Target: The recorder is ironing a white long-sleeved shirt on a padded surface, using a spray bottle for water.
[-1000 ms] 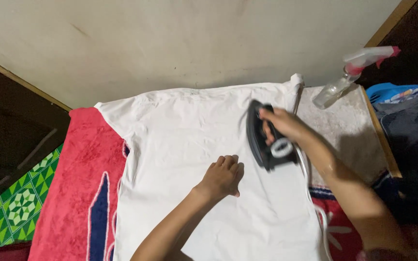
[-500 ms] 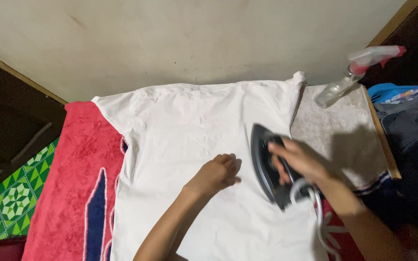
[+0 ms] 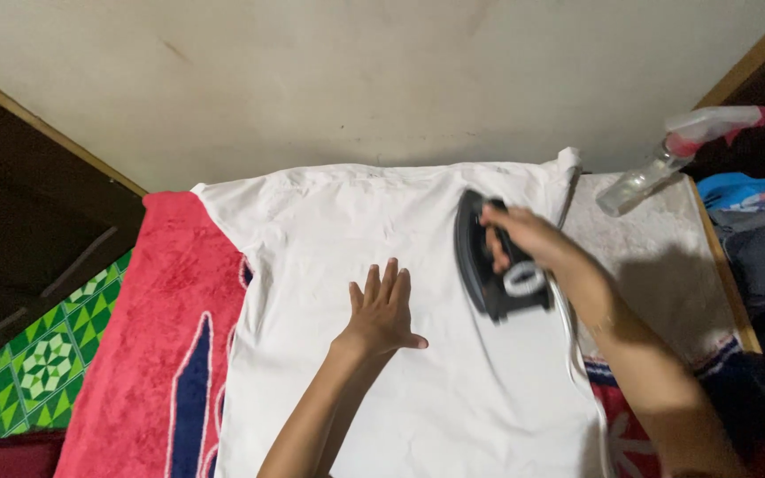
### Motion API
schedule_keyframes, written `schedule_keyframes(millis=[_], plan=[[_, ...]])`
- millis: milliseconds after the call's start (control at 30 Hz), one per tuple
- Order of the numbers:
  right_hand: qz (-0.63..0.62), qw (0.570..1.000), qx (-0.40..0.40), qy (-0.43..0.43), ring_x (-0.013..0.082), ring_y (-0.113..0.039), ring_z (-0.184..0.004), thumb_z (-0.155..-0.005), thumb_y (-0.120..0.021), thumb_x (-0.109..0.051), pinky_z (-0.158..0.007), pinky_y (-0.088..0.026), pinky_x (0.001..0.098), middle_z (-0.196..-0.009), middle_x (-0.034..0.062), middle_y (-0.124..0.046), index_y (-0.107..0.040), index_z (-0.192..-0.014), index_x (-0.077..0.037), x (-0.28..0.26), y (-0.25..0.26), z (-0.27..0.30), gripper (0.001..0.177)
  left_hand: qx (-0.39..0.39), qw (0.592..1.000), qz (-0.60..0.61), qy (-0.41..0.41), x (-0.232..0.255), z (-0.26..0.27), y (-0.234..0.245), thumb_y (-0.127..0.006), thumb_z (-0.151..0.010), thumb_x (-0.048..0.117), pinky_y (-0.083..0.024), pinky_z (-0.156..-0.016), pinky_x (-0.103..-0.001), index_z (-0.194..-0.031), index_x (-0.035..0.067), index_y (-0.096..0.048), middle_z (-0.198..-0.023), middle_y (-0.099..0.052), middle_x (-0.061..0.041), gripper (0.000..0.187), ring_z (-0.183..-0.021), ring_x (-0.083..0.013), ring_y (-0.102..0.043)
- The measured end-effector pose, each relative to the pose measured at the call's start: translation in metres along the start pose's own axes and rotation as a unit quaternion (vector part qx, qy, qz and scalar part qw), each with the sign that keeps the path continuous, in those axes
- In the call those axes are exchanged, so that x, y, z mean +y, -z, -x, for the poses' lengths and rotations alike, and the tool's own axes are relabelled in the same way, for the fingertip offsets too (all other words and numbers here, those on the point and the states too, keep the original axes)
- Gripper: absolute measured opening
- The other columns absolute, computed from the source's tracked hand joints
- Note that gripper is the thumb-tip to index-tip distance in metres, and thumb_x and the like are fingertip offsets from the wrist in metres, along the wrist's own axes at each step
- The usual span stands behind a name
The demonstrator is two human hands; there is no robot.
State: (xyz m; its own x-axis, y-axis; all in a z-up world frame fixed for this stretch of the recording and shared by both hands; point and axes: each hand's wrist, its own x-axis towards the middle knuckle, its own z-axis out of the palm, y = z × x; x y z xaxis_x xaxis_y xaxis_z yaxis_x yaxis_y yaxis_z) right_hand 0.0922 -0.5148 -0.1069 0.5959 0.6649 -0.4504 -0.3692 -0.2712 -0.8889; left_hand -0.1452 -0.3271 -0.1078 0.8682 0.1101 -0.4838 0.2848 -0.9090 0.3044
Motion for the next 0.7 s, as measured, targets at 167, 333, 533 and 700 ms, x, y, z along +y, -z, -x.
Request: schedule_keyframes(millis=[167,333,533,700], plan=[[-0.009,0.999,-0.021,0.05,0.0162,-0.054,-0.044,-0.103,-0.055,-0.041,-0.05,-0.055,0.0374,-0.058,0.004,-0.055,-0.056,-0.104,-0.004,-0.029,-0.003,-0.034,0.037,-0.013,0.999,-0.043,0.016,-0.011,-0.003,0.004,-0.073,-0.069,0.077,0.003,-0.117,-0.073,-0.163,0.007,0.002,-0.171,0.015,-0.016,0.139,-0.153,-0.0441,0.019],[-0.024,1.0,-0.013,0.008,0.0166,-0.053,-0.042,-0.104,-0.055,-0.039,-0.047,-0.055,0.0385,-0.058,0.003,-0.055,-0.054,-0.1,-0.002,-0.008,-0.025,0.017,0.037,0.071,0.996,0.05,0.002,-0.044,-0.023,-0.018,-0.036,-0.093,0.078,0.009,-0.118,-0.072,-0.164,0.017,-0.004,-0.172,0.01,-0.01,0.099,-0.156,-0.0376,0.02],[-0.032,0.99,-0.034,-0.135,0.0192,-0.049,-0.032,-0.095,-0.054,-0.033,-0.036,-0.051,0.0391,-0.052,0.0056,-0.052,-0.053,-0.107,-0.006,0.034,-0.069,0.119,0.029,0.112,0.993,0.036,0.016,-0.052,-0.028,-0.019,-0.024,-0.102,0.061,0.01,-0.116,-0.073,-0.164,0.025,-0.01,-0.173,0.006,-0.005,0.073,-0.156,-0.0356,0.016],[-0.034,0.992,-0.023,-0.115,0.0184,-0.05,-0.034,-0.1,-0.054,-0.035,-0.037,-0.05,0.0365,-0.054,0.0075,-0.054,-0.053,-0.106,-0.004,0.038,-0.074,0.104,0.031,0.147,0.988,0.051,0.006,-0.067,-0.035,-0.026,-0.026,-0.104,0.057,0.008,-0.118,-0.07,-0.164,0.021,-0.014,-0.173,0.0,-0.005,0.07,-0.158,-0.033,0.01]])
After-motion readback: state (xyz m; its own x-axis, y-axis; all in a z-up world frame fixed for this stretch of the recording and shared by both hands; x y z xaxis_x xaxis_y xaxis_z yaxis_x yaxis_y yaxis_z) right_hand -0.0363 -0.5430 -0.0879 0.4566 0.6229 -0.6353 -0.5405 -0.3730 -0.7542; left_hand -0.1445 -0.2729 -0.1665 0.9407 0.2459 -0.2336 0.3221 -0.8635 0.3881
